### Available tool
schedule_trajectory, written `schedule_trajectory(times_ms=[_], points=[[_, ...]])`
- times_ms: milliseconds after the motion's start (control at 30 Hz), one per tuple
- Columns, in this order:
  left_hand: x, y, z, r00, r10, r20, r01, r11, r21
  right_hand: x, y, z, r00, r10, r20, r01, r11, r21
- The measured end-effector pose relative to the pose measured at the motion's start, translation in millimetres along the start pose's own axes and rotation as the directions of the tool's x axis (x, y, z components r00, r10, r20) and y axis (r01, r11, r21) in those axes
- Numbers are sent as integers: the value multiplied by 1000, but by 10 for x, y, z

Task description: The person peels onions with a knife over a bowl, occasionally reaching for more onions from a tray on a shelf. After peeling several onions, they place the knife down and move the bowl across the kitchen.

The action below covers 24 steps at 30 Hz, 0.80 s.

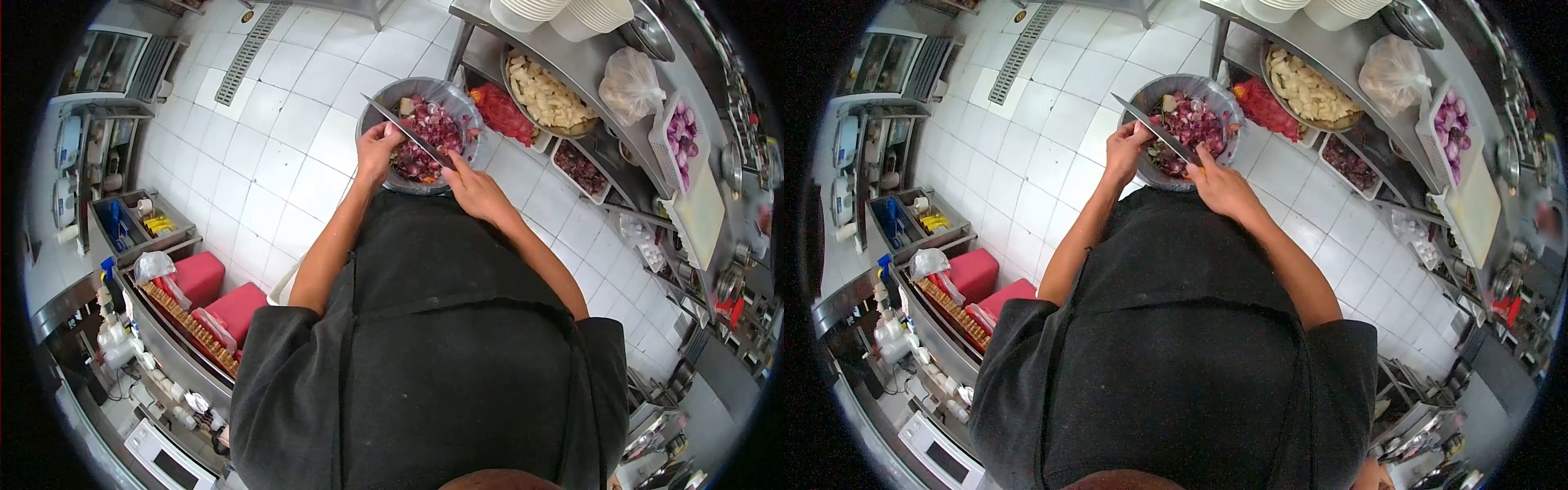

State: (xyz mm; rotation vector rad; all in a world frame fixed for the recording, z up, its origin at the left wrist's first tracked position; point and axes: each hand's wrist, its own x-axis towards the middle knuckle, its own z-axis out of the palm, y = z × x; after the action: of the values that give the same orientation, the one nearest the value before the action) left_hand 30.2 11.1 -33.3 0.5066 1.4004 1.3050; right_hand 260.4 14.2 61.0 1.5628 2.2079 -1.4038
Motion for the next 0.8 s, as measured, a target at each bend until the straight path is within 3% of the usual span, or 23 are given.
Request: schedule_trajectory(times_ms=[67,100,200,233,333,367,500,800], points=[[87,-92,-106,1000,5,-15,-4,999,49,149,-63,26,999,-19,31,19,1000,11],[-43,173,-37,1000,9,-13,-9,1000,25,227,-97,44,999,-29,46,28,999,16],[39,92,-163,1000,6,-16,-7,1000,-9,516,-72,280,996,-82,-43,84,996,28],[-32,143,-139,1000,-3,-18,6,989,146,597,-134,255,999,-38,-3,38,995,87],[-95,8,-23,1000,14,15,-15,995,100,889,-182,290,970,-144,-195,190,952,240],[-44,-54,-47,997,9,70,-10,1000,26,869,-125,231,997,52,53,-72,862,501],[-11,83,-135,973,-131,193,173,959,-223,852,-88,126,955,94,282,-278,616,737],[-6,152,-180,945,-159,284,239,932,-274,757,-164,73,903,-42,427,-383,371,846]])
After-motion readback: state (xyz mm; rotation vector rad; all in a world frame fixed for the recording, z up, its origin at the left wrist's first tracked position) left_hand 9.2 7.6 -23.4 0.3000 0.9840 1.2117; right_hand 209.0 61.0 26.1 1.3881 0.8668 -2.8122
